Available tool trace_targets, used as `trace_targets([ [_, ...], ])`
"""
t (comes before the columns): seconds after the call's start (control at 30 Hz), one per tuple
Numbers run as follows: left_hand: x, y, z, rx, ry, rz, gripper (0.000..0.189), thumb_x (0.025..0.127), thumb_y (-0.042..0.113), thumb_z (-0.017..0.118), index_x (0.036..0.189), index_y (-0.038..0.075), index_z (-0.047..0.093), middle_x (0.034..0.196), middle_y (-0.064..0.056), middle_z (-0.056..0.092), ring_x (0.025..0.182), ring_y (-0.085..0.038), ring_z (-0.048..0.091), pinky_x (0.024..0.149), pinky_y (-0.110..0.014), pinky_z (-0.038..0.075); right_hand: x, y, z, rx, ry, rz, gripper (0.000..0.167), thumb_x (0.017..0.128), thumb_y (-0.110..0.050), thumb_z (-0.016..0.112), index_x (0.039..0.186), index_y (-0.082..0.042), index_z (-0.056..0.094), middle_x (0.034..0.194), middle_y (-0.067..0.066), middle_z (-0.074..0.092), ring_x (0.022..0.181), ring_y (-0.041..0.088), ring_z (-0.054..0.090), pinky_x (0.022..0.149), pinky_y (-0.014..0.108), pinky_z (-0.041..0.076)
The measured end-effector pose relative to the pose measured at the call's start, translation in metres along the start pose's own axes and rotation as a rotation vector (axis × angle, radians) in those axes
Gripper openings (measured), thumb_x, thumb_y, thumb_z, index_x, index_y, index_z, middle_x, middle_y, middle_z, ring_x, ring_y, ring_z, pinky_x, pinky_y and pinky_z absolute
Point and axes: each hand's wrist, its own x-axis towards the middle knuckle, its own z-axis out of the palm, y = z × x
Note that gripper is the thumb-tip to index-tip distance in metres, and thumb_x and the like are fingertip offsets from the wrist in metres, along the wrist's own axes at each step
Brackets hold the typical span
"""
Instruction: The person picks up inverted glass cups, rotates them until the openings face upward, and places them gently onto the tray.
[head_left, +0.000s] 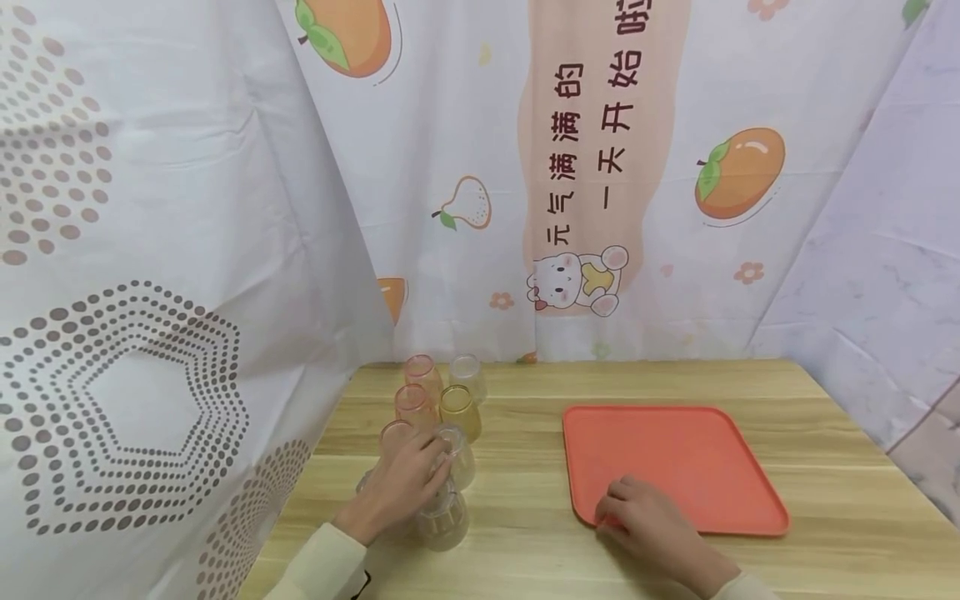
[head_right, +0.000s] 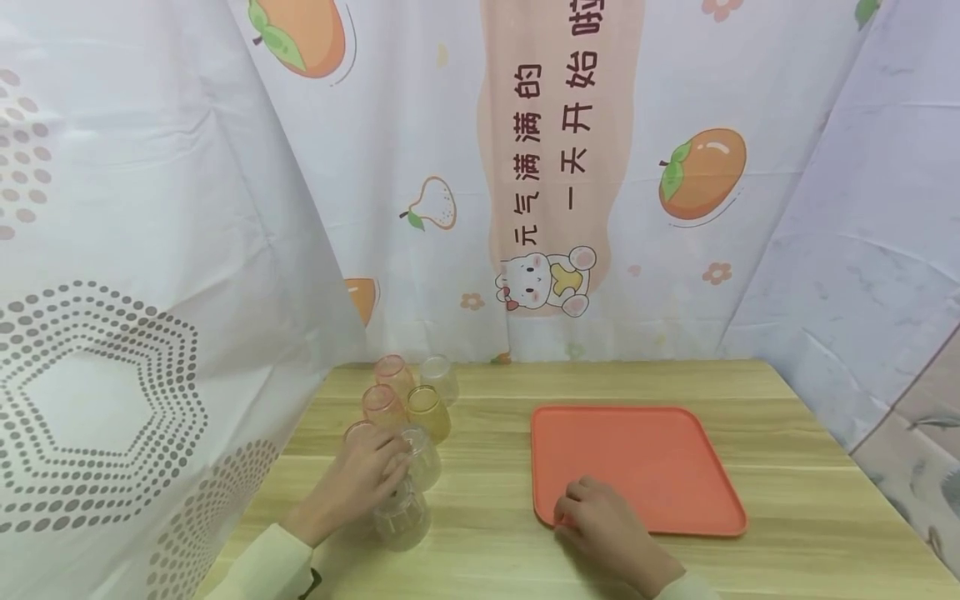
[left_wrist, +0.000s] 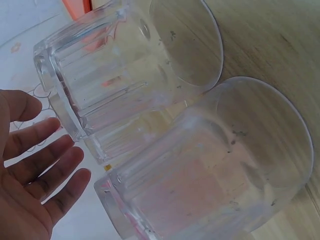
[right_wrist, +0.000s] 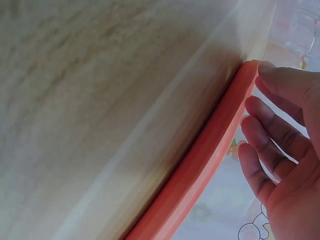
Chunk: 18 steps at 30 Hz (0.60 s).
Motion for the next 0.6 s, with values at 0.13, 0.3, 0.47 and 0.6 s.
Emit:
trace_targets([
  [0.13,-0.003,-0.002,0.001,-0.002,0.008,0.044,0.012,0.087,0.015,0.079,0.093,0.010,0.072,0.099,-0.003,0.069,0.088,-0.021,0.062,0.077,-0.039,0.051,0.002,0.000,0.002,-0.019,0.000,-0.027,0.023,0.073,-0.015,0.090,0.082,-0.025,0.071,0.082,-0.018,0.056,0.075,0.001,0.046,0.062,0.020,0.043],
  [0.3,-0.007,-0.002,0.001,-0.023,-0.039,0.038,0.011,0.089,0.016,0.078,0.096,0.009,0.073,0.100,-0.001,0.069,0.092,-0.018,0.062,0.079,-0.038,0.053,0.003,-0.001,0.003,-0.030,-0.029,-0.020,0.022,0.074,-0.017,0.090,0.082,-0.024,0.070,0.081,-0.017,0.058,0.075,0.001,0.048,0.063,0.022,0.044],
  [0.47,-0.010,-0.003,-0.001,-0.027,-0.071,0.019,0.011,0.090,0.018,0.077,0.098,0.011,0.074,0.102,0.000,0.068,0.094,-0.017,0.061,0.081,-0.036,0.054,0.005,-0.004,0.006,-0.038,-0.039,-0.012,0.020,0.078,-0.020,0.089,0.082,-0.024,0.070,0.081,-0.017,0.057,0.074,0.001,0.047,0.062,0.023,0.044],
  [0.6,-0.013,-0.004,-0.002,-0.025,-0.059,0.030,0.012,0.089,0.019,0.078,0.096,0.011,0.073,0.100,0.001,0.066,0.092,-0.015,0.060,0.078,-0.035,0.053,0.007,-0.007,0.007,-0.046,-0.055,0.013,0.021,0.078,-0.020,0.089,0.081,-0.025,0.068,0.080,-0.018,0.056,0.074,0.001,0.045,0.062,0.022,0.043],
])
